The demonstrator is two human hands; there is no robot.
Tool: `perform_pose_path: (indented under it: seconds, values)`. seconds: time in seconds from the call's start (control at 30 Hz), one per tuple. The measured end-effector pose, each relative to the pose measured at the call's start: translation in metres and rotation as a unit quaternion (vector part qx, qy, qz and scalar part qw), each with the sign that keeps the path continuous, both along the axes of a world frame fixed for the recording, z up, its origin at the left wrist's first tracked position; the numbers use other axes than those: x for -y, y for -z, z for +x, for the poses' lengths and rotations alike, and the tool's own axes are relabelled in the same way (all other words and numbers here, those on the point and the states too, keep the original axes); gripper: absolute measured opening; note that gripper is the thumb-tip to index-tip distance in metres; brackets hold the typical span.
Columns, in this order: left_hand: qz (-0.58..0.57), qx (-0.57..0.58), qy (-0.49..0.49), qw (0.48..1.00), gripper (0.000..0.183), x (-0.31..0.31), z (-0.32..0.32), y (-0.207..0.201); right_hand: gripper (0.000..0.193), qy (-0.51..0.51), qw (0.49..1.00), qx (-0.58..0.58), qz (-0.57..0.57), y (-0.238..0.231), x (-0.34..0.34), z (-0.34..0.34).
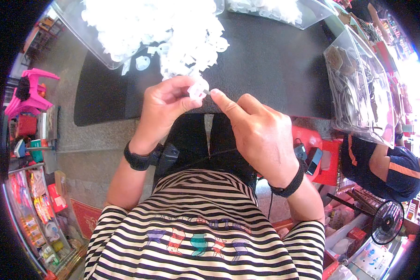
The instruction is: Manually assemble small white plastic components using a screwdriver-like tool.
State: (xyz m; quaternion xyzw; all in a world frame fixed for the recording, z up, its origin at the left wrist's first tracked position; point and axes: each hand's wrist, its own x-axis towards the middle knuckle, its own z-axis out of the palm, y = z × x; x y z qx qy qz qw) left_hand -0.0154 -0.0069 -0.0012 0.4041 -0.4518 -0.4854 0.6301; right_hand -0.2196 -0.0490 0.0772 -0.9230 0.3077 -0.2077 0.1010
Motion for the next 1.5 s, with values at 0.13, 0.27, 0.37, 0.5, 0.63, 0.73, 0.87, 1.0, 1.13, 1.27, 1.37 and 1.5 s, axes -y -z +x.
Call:
perform_pose_path:
  seconds: [0.13,0.27,0.37,0.5,0.63,0.73,0.87,1.0,1.13,1.27,1.37,1.5]
  values:
    - [-0.01,0.001,-0.001,1.0,0.034,0.002,0.0,-0.002,0.049,-0.005,1.0,-0.003,-0.006,0.005,-0.002,0.004]
    - [0.0,0.0,-0.008,1.0,0.033,-0.001,-0.003,-0.005,0.049,-0.001,1.0,-0.011,-0.003,0.008,-0.002,0.007]
    - [-0.004,0.044,-0.028,0.999,0.031,-0.001,-0.005,-0.004,0.05,0.005,0.999,-0.033,-0.001,0.006,-0.004,0.008]
    - [0.002,0.04,-0.037,0.999,0.028,-0.002,-0.009,-0.002,0.052,0.009,0.998,-0.063,0.016,0.006,-0.007,0.009]
    - [-0.011,0.072,-0.045,0.996,0.027,-0.003,-0.011,-0.002,0.052,0.004,0.998,-0.06,-0.002,0.011,-0.012,0.009]
    - [-0.01,0.062,-0.05,0.997,0.028,-0.003,-0.012,-0.005,0.053,-0.002,0.999,-0.041,0.003,0.014,-0.009,0.008]
    - [-0.018,0.04,-0.038,0.998,0.028,-0.004,-0.007,0.0,0.05,-0.041,0.994,0.032,0.1,0.01,-0.001,0.001]
    - [-0.003,-0.032,-0.01,0.999,0.028,-0.001,-0.001,0.001,0.045,-0.024,0.981,0.092,0.169,0.001,0.003,-0.004]
    - [0.006,-0.045,-0.005,0.999,0.029,0.003,0.002,0.002,0.045,-0.023,0.978,0.095,0.186,-0.003,0.005,-0.004]
    - [0.028,-0.056,0.011,0.998,0.031,0.002,0.004,0.001,0.044,-0.034,0.979,0.073,0.185,-0.001,0.007,0.001]
    - [0.02,-0.047,0.011,0.999,0.031,0.002,0.005,0.002,0.041,-0.038,0.981,0.065,0.178,0.0,0.01,0.001]
    - [0.018,-0.03,0.008,0.999,0.03,0.003,0.005,0.004,0.041,-0.049,0.977,0.065,0.195,-0.001,0.012,0.003]
